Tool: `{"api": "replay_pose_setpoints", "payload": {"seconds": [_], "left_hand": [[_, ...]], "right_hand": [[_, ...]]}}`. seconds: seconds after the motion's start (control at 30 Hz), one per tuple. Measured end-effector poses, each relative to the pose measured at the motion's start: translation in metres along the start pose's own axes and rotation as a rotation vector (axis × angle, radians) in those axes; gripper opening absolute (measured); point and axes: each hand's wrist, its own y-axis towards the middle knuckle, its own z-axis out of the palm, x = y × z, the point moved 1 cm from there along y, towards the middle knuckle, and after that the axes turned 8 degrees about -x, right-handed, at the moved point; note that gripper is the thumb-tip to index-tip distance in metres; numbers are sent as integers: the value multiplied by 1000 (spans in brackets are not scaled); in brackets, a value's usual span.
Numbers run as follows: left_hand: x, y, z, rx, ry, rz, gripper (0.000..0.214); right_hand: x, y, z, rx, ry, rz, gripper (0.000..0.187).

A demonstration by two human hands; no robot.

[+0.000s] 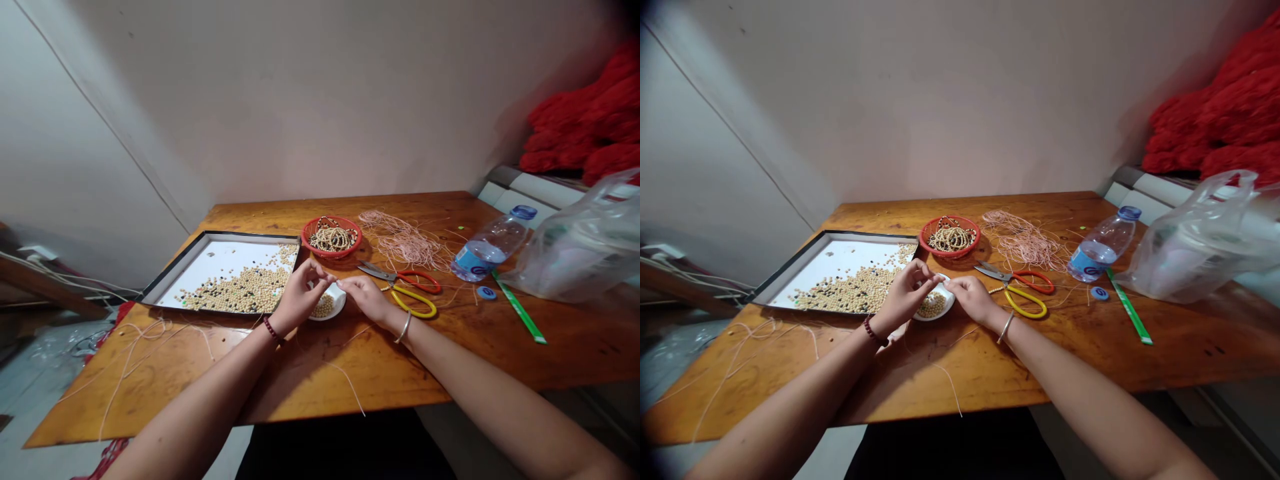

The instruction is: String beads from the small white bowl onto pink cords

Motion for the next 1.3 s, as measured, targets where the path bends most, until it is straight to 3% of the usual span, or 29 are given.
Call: {"api": "replay_pose_setpoints", "payload": {"seconds": [0.27, 0.67, 0.97, 1.3], "left_hand": [[-3, 0, 1, -28, 64, 2, 30], [-3, -1, -2, 29, 87, 2, 27], [-3, -4, -5, 45, 100, -13, 27], [0, -4, -3, 37, 100, -8, 26]], "right_hand": [[4, -2, 0, 18, 65, -7, 40], [4, -2, 1, 11, -56, -22, 40], [8, -3, 5, -50, 133, 21, 22], [10, -3, -2, -70, 189, 84, 32]]}}
